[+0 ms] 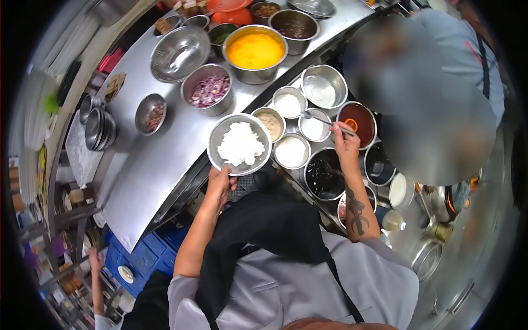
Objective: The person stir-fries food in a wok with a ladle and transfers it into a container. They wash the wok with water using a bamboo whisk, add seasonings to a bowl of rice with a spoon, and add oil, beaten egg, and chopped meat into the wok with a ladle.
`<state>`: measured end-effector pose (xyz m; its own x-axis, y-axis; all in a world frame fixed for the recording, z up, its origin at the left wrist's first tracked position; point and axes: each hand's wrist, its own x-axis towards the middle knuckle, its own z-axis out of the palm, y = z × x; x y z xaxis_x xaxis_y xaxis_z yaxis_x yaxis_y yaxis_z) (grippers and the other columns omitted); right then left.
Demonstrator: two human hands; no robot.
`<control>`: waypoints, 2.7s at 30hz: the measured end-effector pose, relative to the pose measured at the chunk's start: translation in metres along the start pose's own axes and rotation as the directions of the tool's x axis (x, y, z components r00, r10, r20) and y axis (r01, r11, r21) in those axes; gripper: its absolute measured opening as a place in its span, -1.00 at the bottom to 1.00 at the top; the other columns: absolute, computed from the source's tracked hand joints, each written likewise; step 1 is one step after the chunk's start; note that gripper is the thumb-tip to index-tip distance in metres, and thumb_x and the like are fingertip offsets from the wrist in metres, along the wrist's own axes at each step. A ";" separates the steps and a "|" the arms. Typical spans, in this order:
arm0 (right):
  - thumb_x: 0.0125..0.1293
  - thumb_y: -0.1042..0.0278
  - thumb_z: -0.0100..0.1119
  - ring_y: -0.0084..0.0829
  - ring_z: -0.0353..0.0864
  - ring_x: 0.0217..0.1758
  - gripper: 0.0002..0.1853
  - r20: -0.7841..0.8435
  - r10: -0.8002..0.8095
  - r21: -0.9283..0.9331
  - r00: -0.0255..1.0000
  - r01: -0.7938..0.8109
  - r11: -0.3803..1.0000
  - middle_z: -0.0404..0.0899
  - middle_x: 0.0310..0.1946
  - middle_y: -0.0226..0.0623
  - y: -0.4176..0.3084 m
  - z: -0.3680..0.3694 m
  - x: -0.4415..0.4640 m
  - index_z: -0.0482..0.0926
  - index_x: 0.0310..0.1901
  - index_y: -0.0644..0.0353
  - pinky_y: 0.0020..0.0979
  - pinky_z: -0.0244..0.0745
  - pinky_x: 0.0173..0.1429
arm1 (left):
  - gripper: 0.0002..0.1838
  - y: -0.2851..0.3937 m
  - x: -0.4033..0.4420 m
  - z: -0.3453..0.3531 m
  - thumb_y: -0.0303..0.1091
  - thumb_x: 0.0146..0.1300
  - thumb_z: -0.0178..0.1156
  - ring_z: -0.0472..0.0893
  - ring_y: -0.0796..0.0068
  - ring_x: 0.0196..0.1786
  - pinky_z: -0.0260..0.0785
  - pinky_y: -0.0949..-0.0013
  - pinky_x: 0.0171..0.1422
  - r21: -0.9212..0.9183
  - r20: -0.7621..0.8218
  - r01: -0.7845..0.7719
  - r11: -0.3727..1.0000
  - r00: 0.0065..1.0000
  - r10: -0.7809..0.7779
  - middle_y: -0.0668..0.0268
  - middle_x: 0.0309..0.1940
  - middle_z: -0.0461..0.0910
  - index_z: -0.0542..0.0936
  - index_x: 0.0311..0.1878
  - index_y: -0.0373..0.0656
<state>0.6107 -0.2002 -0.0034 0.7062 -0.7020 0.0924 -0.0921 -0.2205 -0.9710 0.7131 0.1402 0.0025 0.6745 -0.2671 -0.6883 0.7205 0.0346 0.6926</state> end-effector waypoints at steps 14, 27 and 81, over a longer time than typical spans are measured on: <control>0.31 0.38 0.20 -0.57 0.63 -0.30 -0.80 -0.026 -0.039 -0.065 0.999 0.037 0.997 0.68 -0.40 -0.29 0.070 -0.011 -0.008 0.61 -0.19 0.37 -0.53 0.49 -0.16 | -0.62 0.003 -0.008 0.006 -0.46 0.10 -0.02 0.27 0.58 -0.58 0.13 0.49 -0.62 0.053 -0.024 0.037 0.998 0.999 -0.036 0.29 -0.29 0.40 0.32 0.04 -0.17; 0.33 0.35 0.17 -0.59 0.61 -0.31 -0.79 -0.007 0.071 -0.004 0.997 -0.071 0.997 0.68 -0.40 -0.33 0.088 -0.016 0.002 0.59 -0.15 0.34 -0.54 0.47 -0.16 | -0.61 0.004 -0.007 0.004 -0.46 0.13 -0.02 0.28 0.58 -0.57 0.15 0.49 -0.62 0.070 0.006 0.045 0.996 0.999 -0.046 0.30 -0.29 0.41 0.30 0.08 -0.16; 0.32 0.41 0.18 -0.38 0.67 -0.19 -0.77 -0.038 -0.265 -0.286 0.964 0.243 0.927 0.68 -0.27 -0.15 0.013 0.004 0.005 0.60 -0.13 0.43 -0.45 0.52 -0.07 | -0.70 0.015 0.039 0.036 -0.49 0.21 -0.08 0.25 0.64 -0.62 0.08 0.55 -0.69 0.054 0.329 0.063 0.997 0.941 -0.078 0.32 -0.41 0.42 0.36 0.03 -0.23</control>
<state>0.6161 -0.2041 -0.0168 0.6783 -0.6436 0.3545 -0.1140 -0.5688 -0.8145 0.7446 0.0953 -0.0064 0.5257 -0.5711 -0.6304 0.7520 -0.0345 0.6583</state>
